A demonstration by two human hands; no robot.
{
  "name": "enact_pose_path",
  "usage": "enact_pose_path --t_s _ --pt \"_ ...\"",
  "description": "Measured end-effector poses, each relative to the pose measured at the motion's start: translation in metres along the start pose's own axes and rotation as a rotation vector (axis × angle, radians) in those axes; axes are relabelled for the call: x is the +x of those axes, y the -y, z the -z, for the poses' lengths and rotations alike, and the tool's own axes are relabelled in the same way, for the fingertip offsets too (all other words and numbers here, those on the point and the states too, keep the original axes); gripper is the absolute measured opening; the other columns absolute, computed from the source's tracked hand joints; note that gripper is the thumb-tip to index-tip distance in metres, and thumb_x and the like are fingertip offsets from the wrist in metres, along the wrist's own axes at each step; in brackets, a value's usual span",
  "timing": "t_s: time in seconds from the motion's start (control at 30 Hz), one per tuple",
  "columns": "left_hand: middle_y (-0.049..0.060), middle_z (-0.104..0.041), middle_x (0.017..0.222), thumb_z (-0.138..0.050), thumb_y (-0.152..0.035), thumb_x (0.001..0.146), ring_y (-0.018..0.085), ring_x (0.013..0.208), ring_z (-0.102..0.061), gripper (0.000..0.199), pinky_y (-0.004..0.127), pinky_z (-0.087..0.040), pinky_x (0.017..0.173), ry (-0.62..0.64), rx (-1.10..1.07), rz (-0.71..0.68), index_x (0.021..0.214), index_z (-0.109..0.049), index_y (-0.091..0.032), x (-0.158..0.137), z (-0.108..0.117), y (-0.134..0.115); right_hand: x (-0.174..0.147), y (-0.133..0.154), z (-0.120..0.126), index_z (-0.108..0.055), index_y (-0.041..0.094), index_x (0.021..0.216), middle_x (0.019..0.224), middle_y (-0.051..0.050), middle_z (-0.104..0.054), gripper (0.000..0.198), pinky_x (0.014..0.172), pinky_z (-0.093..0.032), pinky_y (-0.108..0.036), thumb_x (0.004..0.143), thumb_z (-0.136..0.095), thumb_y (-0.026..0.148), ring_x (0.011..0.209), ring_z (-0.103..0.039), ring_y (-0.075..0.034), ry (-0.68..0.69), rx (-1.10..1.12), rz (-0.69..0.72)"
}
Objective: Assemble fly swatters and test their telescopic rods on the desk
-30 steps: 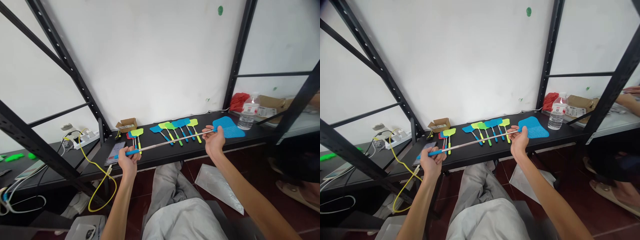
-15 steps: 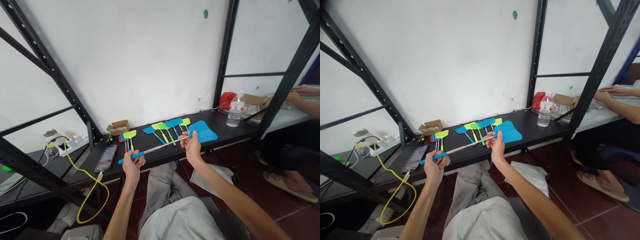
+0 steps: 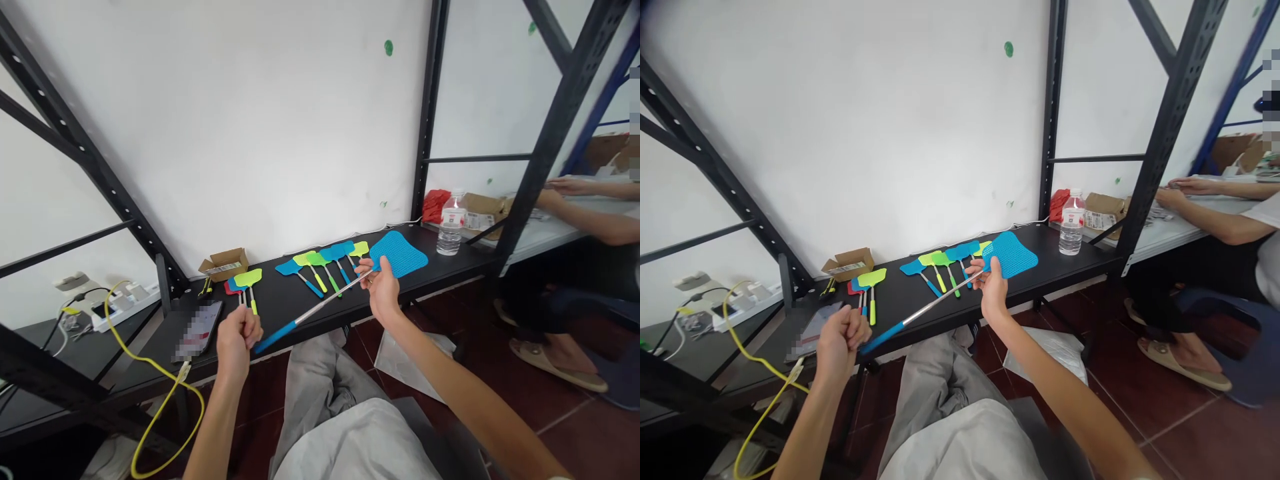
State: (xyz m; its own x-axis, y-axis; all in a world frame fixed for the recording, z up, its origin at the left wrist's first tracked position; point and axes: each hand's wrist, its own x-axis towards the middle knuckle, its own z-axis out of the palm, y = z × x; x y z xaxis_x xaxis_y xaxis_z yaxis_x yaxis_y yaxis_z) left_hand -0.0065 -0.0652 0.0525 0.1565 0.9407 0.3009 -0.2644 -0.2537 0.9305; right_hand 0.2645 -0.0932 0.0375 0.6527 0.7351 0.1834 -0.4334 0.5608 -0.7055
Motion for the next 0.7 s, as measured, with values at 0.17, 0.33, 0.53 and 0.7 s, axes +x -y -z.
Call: enact_pose_path --t_s 0.17,0.33,0.53,0.7 --pt "-0.006 -0.025 0.041 -0.048 -0.036 0.089 0.008 0.039 -0.023 0.046 0.023 -0.027 0.044 0.011 -0.022 -0.017 0.049 -0.032 -0.019 -0.001 -0.012 0.008 -0.006 -0.005 -0.006 -0.066 0.017 0.075 0.068 -0.008 -0.069 0.047 0.043 -0.035 -0.028 0.081 -0.052 0.061 0.048 -0.050 -0.014 0.030 0.023 0.007" --pt "-0.004 -0.033 0.048 -0.050 -0.033 0.086 0.009 0.045 -0.030 0.039 0.022 -0.027 0.045 -0.141 0.085 -0.115 0.052 -0.039 -0.018 -0.001 -0.002 0.001 0.003 0.008 0.001 -0.065 0.018 0.076 0.070 -0.007 -0.069 0.044 0.045 -0.038 -0.027 0.083 -0.051 0.059 0.052 -0.053 -0.014 -0.047 0.076 -0.037" --pt "0.000 -0.041 0.056 -0.043 -0.036 0.085 0.012 0.050 -0.037 0.034 0.024 -0.033 0.047 -0.039 -0.005 -0.080 0.057 -0.051 -0.017 -0.003 -0.002 -0.002 -0.002 -0.002 -0.001 -0.062 0.019 0.078 0.073 -0.007 -0.069 0.041 0.045 -0.038 -0.028 0.083 -0.048 0.058 0.053 -0.054 -0.015 -0.039 0.067 -0.079" --pt "0.000 -0.039 0.049 -0.040 -0.040 0.087 0.009 0.040 -0.031 0.043 0.024 -0.027 0.040 0.074 -0.044 0.048 0.054 -0.052 -0.016 -0.005 -0.006 0.001 -0.005 -0.009 0.000 -0.061 0.020 0.077 0.067 -0.006 -0.066 0.043 0.046 -0.038 -0.029 0.085 -0.045 0.059 0.050 -0.052 -0.015 -0.042 0.055 -0.021"
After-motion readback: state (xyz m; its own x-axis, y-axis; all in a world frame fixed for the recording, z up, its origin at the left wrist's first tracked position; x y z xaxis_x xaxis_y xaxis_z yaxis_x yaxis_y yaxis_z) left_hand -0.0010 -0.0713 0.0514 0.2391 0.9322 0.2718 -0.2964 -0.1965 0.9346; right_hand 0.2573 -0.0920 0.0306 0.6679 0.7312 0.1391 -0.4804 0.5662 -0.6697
